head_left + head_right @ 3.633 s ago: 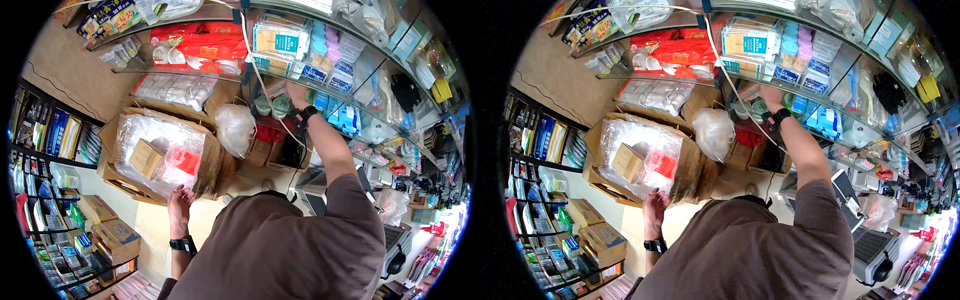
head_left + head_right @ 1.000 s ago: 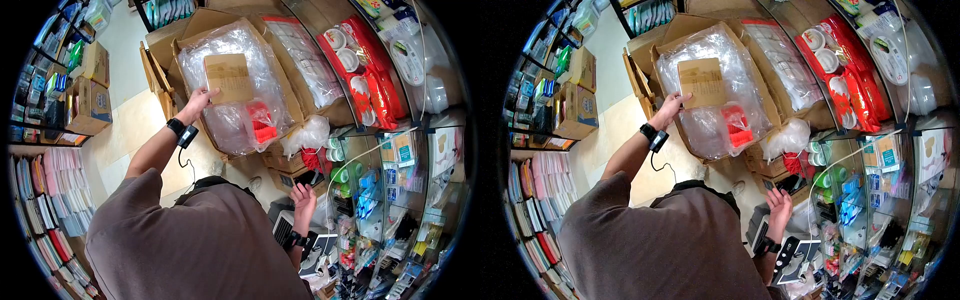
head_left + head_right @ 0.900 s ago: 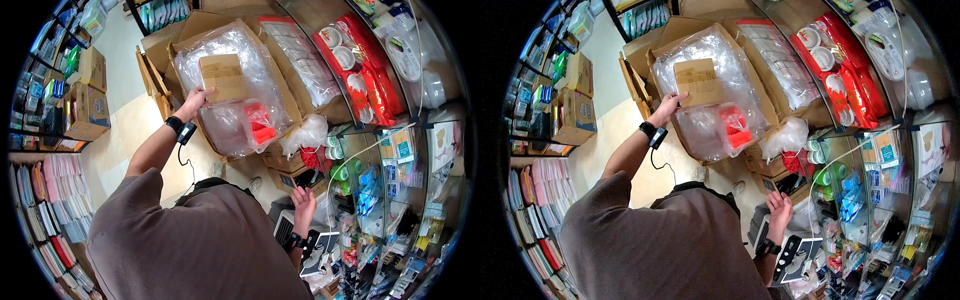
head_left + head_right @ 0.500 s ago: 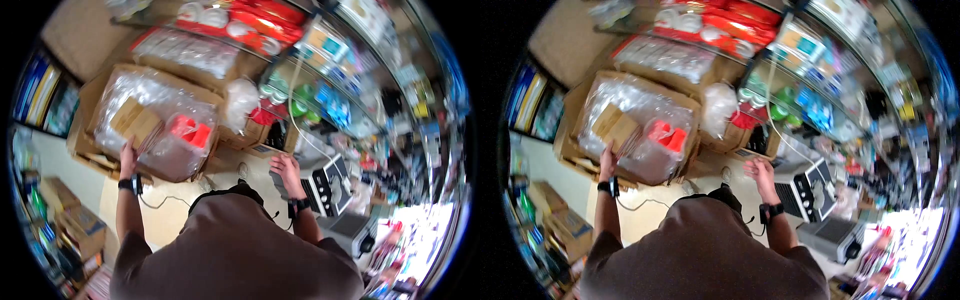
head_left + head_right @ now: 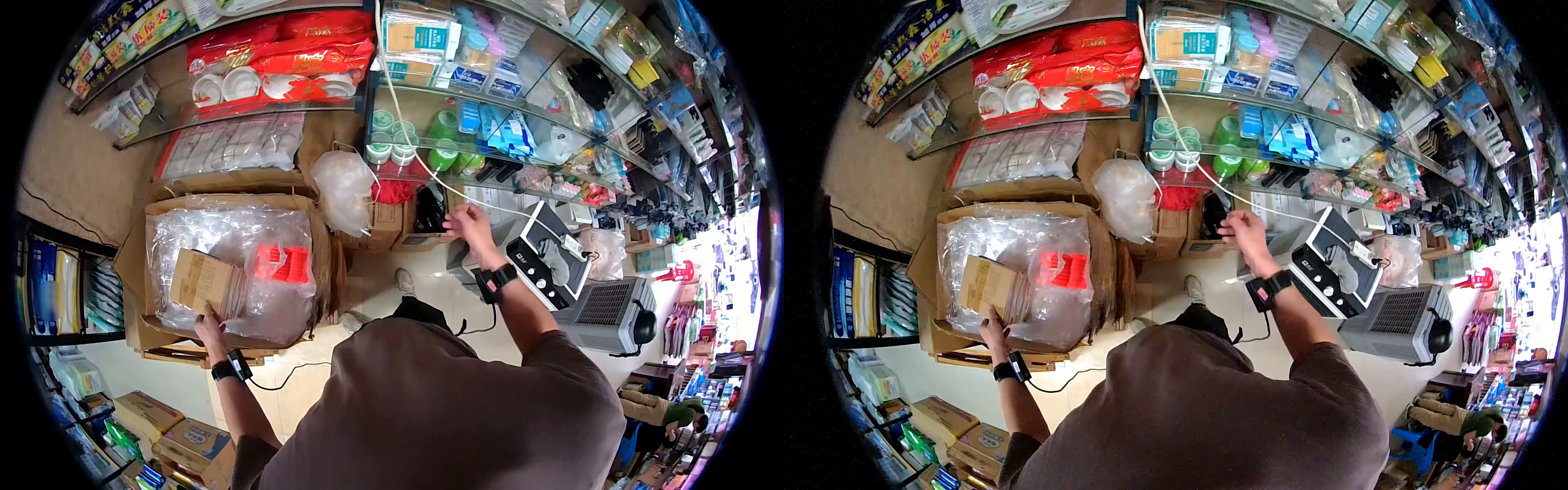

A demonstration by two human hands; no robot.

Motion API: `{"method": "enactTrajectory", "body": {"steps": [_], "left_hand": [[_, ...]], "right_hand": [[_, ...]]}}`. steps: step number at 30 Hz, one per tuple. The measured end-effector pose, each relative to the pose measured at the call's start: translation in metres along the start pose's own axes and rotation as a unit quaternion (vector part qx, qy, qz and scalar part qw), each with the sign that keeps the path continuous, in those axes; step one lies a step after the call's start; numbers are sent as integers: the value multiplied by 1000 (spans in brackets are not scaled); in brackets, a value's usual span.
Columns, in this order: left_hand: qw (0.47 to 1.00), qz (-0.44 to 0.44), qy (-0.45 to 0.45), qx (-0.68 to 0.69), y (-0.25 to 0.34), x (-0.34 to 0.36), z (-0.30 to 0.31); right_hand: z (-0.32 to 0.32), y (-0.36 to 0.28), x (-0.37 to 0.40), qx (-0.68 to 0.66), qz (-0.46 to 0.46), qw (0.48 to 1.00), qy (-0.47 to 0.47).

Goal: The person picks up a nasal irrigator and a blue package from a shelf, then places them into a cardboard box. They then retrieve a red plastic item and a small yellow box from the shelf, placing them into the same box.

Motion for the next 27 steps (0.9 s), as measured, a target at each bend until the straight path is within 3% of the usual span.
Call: {"method": "enactTrajectory", "body": {"steps": [2,5,7,9,10,13,14,15,19,21,27], "left_hand": [[1000,17,-2,1,7,11,0],[997,-60,9,-41,-38,-37,-3],[1000,-19,7,16,-1,1,-3],[998,-48,37,-14,-19,-17,2],[998,-55,15,-22,6,10,5],[993,-90,59,-45,28,37,1],[992,-109,64,-14,7,21,-3],[994,-80,63,48,40,62,-14],[979,-46,-87,177,86,135,-45],[967,-46,-135,210,107,170,-63],[960,-59,-194,191,120,228,-105]], "right_hand": [[2,-11,-21,2,3,1000,2],[4,-29,-52,20,19,1000,-5],[7,-35,-75,32,37,999,-20],[7,-43,-92,48,50,997,-32],[8,-47,-103,65,51,996,-45],[10,-55,-133,118,70,988,-66],[12,-59,-146,148,82,983,-72],[14,-61,-159,172,102,977,-76],[24,-71,-214,225,165,956,-89],[36,-70,-256,333,245,907,-77],[0,-120,-279,615,357,701,-57]]}}
Point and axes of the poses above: each hand's wrist, its own x-axis away from the middle knuckle, its own z-axis out of the back of the hand, y = z × x, the point moved 2 cm from there along -x, towards the middle knuckle, and after that the axes turned 7 degrees about -x, right-handed, at the moved point
